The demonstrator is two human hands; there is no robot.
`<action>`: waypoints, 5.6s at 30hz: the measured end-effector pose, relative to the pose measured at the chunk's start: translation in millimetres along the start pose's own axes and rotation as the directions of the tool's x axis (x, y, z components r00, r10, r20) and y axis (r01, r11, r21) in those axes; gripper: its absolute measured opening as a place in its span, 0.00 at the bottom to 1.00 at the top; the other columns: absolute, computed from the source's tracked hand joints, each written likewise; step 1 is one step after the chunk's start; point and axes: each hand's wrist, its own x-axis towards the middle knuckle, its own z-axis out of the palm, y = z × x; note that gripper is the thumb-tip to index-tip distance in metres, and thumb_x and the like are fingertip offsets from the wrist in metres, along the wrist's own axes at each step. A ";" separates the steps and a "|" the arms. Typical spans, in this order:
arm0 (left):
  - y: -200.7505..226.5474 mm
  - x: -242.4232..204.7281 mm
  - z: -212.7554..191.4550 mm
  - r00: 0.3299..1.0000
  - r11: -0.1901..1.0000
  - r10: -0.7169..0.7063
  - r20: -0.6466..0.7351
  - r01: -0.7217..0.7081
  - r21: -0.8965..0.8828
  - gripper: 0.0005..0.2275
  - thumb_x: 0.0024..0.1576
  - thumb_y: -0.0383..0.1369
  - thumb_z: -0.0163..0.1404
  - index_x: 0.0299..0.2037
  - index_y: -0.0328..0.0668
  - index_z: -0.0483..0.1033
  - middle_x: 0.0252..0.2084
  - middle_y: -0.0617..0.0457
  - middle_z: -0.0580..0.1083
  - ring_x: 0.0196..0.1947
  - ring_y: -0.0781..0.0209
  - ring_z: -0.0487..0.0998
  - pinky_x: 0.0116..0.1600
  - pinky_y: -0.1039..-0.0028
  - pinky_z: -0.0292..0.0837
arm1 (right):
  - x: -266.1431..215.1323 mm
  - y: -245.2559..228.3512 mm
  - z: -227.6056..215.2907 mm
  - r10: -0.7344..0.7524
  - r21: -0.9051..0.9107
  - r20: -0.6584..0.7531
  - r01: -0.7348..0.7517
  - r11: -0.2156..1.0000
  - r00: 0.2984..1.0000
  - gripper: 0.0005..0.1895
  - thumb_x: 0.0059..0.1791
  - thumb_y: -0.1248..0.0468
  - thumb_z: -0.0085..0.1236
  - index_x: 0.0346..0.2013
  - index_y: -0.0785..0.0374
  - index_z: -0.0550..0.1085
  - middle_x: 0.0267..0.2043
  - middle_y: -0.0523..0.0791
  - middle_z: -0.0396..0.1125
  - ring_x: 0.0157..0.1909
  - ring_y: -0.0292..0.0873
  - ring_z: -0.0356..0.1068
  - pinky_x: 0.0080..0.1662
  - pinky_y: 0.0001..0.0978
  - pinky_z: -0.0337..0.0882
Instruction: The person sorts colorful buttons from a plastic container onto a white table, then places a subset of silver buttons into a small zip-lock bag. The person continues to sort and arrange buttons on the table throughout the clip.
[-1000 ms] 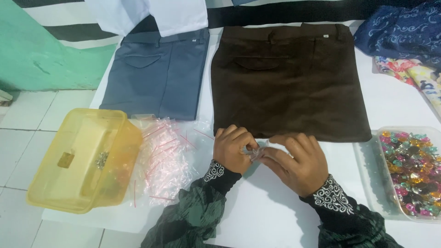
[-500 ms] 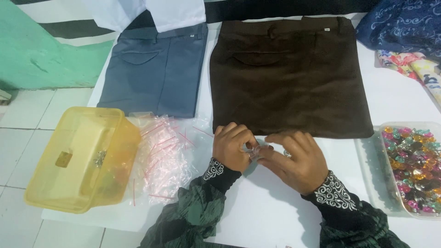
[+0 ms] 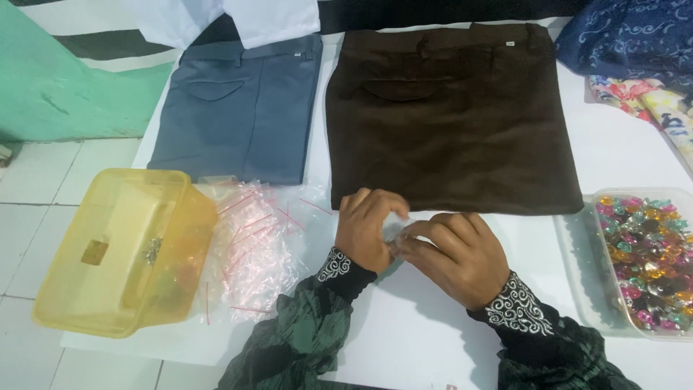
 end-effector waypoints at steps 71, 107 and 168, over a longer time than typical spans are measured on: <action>-56.1 -17.9 32.9 0.975 0.954 0.221 0.010 -0.219 0.205 0.26 0.57 0.63 0.46 0.42 0.50 0.79 0.28 0.60 0.74 0.33 0.62 0.78 0.64 0.61 0.66 | -1.2 -11.5 4.9 0.342 0.474 0.234 -0.414 0.777 0.910 0.14 0.51 0.56 0.61 0.50 0.54 0.79 0.49 0.46 0.77 0.62 0.54 0.70 0.67 0.57 0.51; 25.3 4.8 41.2 0.840 0.738 -0.442 0.317 0.541 -0.404 0.09 0.50 0.39 0.65 0.37 0.53 0.81 0.29 0.57 0.81 0.36 0.64 0.83 0.47 0.71 0.80 | -73.6 30.0 -0.2 0.551 -0.088 0.450 -0.579 0.811 0.703 0.06 0.50 0.67 0.60 0.36 0.53 0.82 0.41 0.36 0.75 0.45 0.41 0.77 0.46 0.31 0.77; 30.3 16.0 28.0 0.778 0.687 -0.554 0.298 0.629 -0.364 0.08 0.50 0.40 0.64 0.36 0.53 0.81 0.33 0.61 0.80 0.36 0.67 0.81 0.45 0.74 0.80 | -58.2 -17.6 13.9 0.432 0.045 0.461 -0.507 0.861 0.775 0.20 0.50 0.69 0.58 0.58 0.68 0.73 0.64 0.56 0.65 0.59 0.58 0.70 0.51 0.42 0.78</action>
